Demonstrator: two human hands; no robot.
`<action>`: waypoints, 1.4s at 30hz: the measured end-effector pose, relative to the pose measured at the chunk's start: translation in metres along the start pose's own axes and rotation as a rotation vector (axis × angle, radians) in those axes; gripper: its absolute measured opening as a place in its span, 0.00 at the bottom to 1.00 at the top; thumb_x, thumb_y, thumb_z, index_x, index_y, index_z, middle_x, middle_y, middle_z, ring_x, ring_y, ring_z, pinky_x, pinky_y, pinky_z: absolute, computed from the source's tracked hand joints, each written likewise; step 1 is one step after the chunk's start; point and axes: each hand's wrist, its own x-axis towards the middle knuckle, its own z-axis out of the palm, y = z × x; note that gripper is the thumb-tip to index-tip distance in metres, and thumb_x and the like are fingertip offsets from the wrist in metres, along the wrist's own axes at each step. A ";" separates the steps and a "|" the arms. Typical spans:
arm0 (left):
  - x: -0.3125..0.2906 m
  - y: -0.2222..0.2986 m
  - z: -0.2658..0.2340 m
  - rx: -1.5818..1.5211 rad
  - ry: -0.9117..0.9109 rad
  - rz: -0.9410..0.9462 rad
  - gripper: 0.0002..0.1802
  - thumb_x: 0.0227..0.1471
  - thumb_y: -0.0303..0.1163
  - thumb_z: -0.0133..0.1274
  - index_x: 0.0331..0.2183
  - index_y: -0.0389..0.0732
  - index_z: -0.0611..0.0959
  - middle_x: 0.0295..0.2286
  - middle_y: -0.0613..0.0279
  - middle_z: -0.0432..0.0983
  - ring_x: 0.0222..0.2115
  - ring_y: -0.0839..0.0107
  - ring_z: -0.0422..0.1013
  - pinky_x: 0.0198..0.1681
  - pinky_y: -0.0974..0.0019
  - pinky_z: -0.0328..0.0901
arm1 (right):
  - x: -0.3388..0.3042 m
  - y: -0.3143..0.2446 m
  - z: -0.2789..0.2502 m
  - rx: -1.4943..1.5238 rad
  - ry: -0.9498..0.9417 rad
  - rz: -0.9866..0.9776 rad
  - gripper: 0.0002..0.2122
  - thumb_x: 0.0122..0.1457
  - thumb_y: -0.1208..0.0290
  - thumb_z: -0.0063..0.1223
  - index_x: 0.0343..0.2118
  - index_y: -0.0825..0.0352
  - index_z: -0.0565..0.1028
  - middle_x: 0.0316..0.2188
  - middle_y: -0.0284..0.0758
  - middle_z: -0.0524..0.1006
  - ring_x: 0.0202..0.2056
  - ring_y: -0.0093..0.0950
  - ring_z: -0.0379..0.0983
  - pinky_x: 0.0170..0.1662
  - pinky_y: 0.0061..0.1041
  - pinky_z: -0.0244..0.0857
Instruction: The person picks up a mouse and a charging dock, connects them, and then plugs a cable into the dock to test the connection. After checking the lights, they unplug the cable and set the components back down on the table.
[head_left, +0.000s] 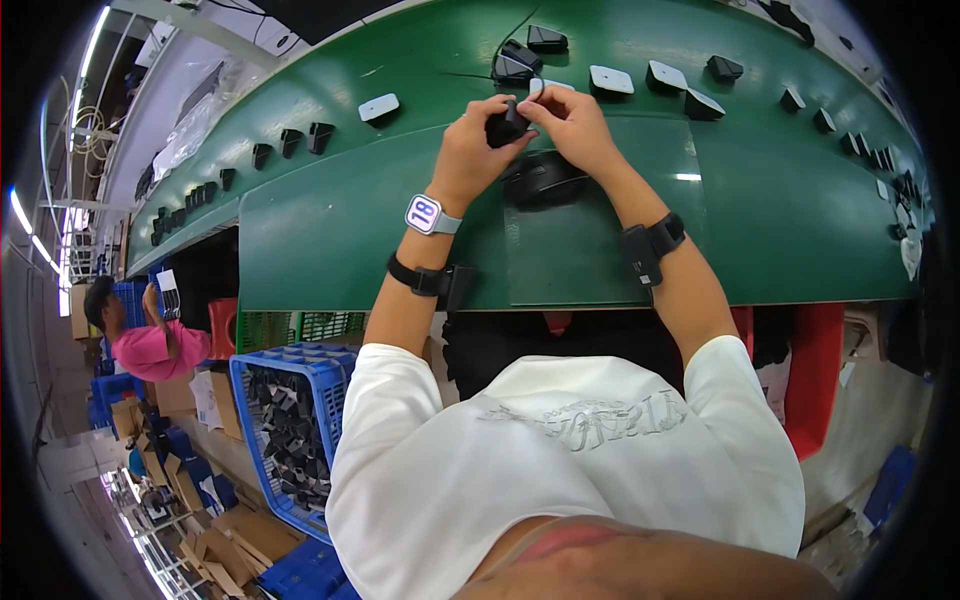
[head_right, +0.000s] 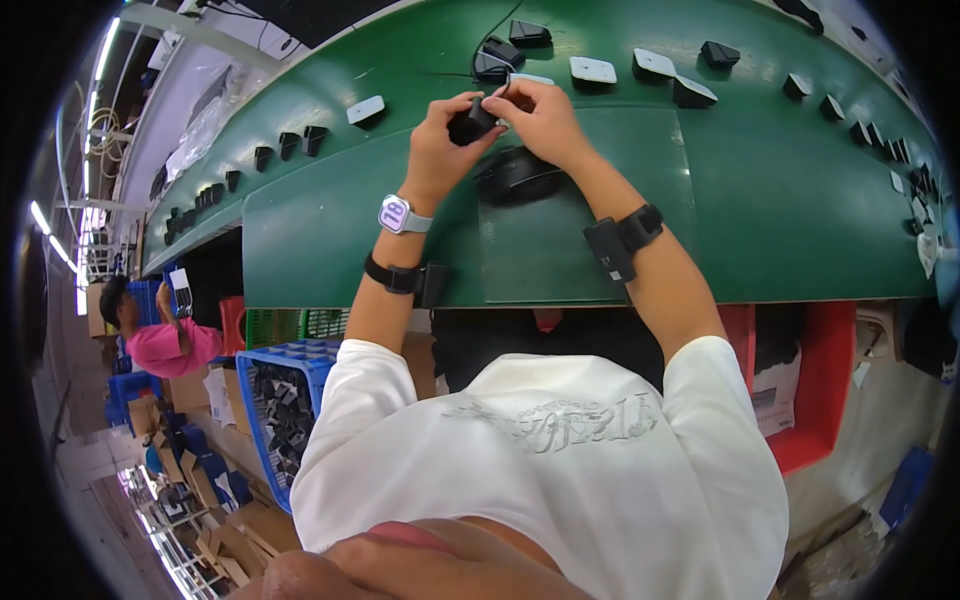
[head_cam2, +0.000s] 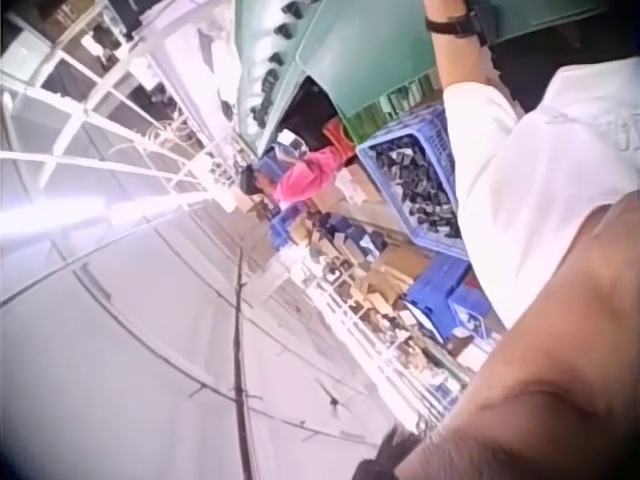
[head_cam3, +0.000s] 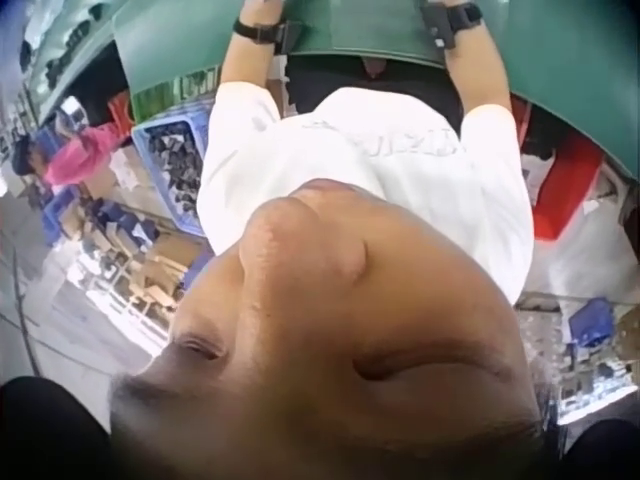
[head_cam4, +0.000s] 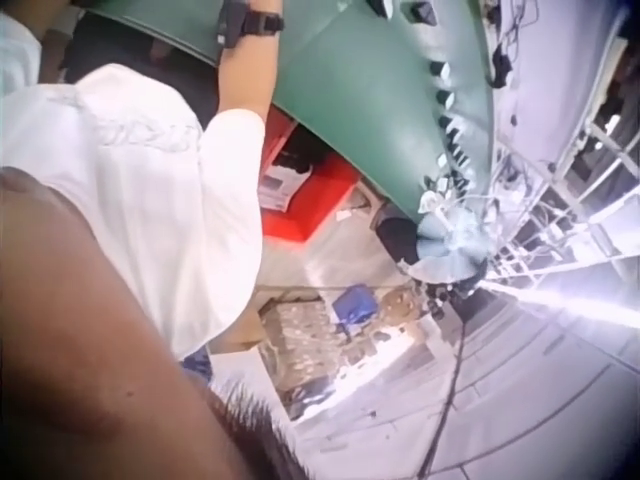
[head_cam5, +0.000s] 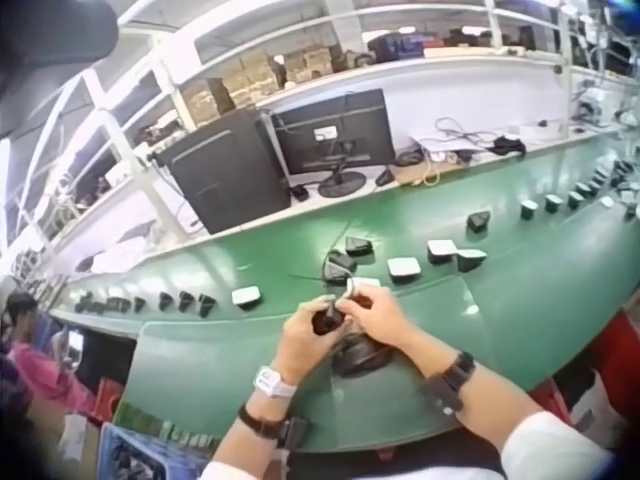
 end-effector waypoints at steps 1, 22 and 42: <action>-0.002 0.001 -0.004 0.087 -0.038 0.000 0.28 0.42 0.36 0.75 0.41 0.37 0.76 0.42 0.52 0.82 0.38 0.57 0.81 0.42 0.62 0.76 | -0.002 0.000 0.002 -0.046 0.025 -0.005 0.06 0.63 0.72 0.61 0.34 0.70 0.80 0.31 0.27 0.80 0.33 0.14 0.73 0.38 0.17 0.67; 0.029 -0.165 -0.116 0.754 -0.471 -0.737 0.33 0.42 0.36 0.55 0.54 0.45 0.77 0.55 0.48 0.73 0.59 0.50 0.66 0.62 0.40 0.53 | 0.002 0.003 -0.010 0.129 0.266 0.083 0.08 0.59 0.69 0.65 0.36 0.68 0.82 0.27 0.27 0.81 0.30 0.16 0.75 0.34 0.18 0.69; 0.009 -0.034 -0.008 -1.001 -0.149 -0.448 0.32 0.33 0.06 0.61 0.37 0.44 0.65 0.44 0.56 0.72 0.55 0.52 0.72 0.58 0.55 0.69 | -0.002 -0.007 0.002 0.347 0.053 0.130 0.05 0.59 0.77 0.63 0.35 0.71 0.77 0.31 0.36 0.82 0.30 0.24 0.80 0.38 0.24 0.76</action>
